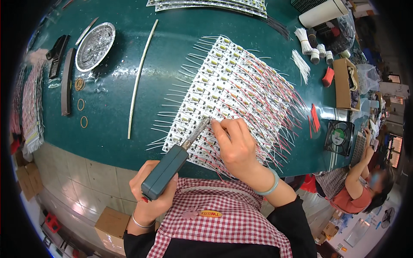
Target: The person uses a soldering iron to attach wires to a grid of LED modules on a workbench. They repeatedly pick up individual wires, place them onto the circuit board, and apply heat to secure the connections. The person works methodically across the board, handling the components one at a time.
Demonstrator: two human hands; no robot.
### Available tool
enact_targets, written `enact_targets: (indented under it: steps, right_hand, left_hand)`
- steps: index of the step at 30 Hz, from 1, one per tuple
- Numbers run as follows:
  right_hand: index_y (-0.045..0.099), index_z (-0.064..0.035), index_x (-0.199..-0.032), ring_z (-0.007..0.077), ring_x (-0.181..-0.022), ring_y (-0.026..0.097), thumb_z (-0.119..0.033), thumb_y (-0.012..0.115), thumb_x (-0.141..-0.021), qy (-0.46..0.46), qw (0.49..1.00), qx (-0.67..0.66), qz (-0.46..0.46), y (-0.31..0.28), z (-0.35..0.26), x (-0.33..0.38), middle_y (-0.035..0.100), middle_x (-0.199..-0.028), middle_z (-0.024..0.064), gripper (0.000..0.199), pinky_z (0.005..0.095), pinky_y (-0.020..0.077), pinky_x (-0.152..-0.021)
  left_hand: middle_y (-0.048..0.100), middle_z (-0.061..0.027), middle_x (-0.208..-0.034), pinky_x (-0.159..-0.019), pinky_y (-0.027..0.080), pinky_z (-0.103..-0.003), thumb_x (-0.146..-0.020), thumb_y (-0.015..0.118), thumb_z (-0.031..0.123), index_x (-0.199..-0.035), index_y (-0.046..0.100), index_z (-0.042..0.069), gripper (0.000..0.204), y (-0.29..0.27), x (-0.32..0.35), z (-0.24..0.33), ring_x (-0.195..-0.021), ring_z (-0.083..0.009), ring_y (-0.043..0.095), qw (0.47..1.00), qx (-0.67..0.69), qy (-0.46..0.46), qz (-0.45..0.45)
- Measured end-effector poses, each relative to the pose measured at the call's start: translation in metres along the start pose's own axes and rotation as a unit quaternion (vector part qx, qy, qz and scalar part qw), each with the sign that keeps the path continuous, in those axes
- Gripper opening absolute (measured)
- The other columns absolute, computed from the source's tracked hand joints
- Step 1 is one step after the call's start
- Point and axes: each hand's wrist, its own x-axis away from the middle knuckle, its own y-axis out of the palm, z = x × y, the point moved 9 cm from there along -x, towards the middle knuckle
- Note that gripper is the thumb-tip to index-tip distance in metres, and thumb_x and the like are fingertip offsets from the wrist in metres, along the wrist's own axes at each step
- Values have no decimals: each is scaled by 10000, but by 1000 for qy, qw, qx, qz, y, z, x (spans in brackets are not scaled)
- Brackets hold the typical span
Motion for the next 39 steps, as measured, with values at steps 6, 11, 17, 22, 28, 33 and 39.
enact_targets:
  steps: [6, 11, 17, 22, 28, 33, 39]
  right_hand:
    - [639, 89, -1069, 252, -791, 529, -17, 625, -723, 3, 1000, -4, -4, 2, 0, 1, 548, -926, 116, 362, 314, 467, -598]
    - [638, 90, -1058, 252, -791, 530, -12, 623, -724, 12, 1000, 3, 2, -3, 5, 4, 547, -924, 117, 350, 317, 475, -608]
    - [641, 95, -1030, 250, -790, 532, -2, 630, -714, -5, 1000, 2, 13, -3, -1, 0, 547, -911, 119, 331, 314, 478, -589]
    - [640, 97, -1009, 251, -782, 532, 1, 631, -708, -15, 999, -8, 34, -2, -2, -1, 536, -887, 120, 316, 314, 470, -563]
    - [652, 72, -996, 249, -768, 541, -5, 632, -707, -10, 999, -3, 52, -17, 2, 4, 542, -860, 107, 300, 335, 464, -570]
    - [669, 30, -996, 241, -744, 555, 21, 648, -691, 35, 997, -26, 66, -43, 1, 10, 558, -824, 74, 305, 340, 455, -580]
    - [664, 21, -991, 243, -730, 548, 31, 649, -694, 17, 995, -90, 29, -18, -6, 8, 541, -810, 82, 297, 342, 457, -584]
  left_hand:
    - [671, -129, -842, -639, 521, -301, -717, 732, -74, -856, 674, -58, 151, 1, 1, -3, -726, -218, 666, 1000, -10, -13, -23]
    - [680, -144, -900, -641, 526, -314, -729, 752, -71, -905, 678, -77, 191, -75, 24, -28, -735, -230, 663, 970, -38, 19, 241]
    - [645, -153, -876, -544, 417, -233, -828, 666, -60, -973, 681, -127, 161, -241, -5, 44, -589, -159, 515, 846, -204, 303, 388]
    - [688, -88, -912, -480, 365, -203, -811, 752, 22, -1086, 670, -62, 299, -213, -39, -19, -551, -71, 498, 924, -83, 8, 372]
    - [698, -126, -1025, -474, 383, -199, -801, 715, -46, -1213, 609, -37, 426, -96, 1, -34, -557, -61, 517, 963, 125, -59, 230]
    - [680, -124, -977, -516, 420, -214, -782, 727, -42, -1160, 629, -52, 391, -65, 36, -39, -614, -89, 554, 975, 97, -123, 158]
    - [683, -89, -914, -578, 452, -234, -780, 754, -18, -1085, 665, -42, 318, -34, 47, -28, -672, -101, 586, 979, 111, -149, 83]
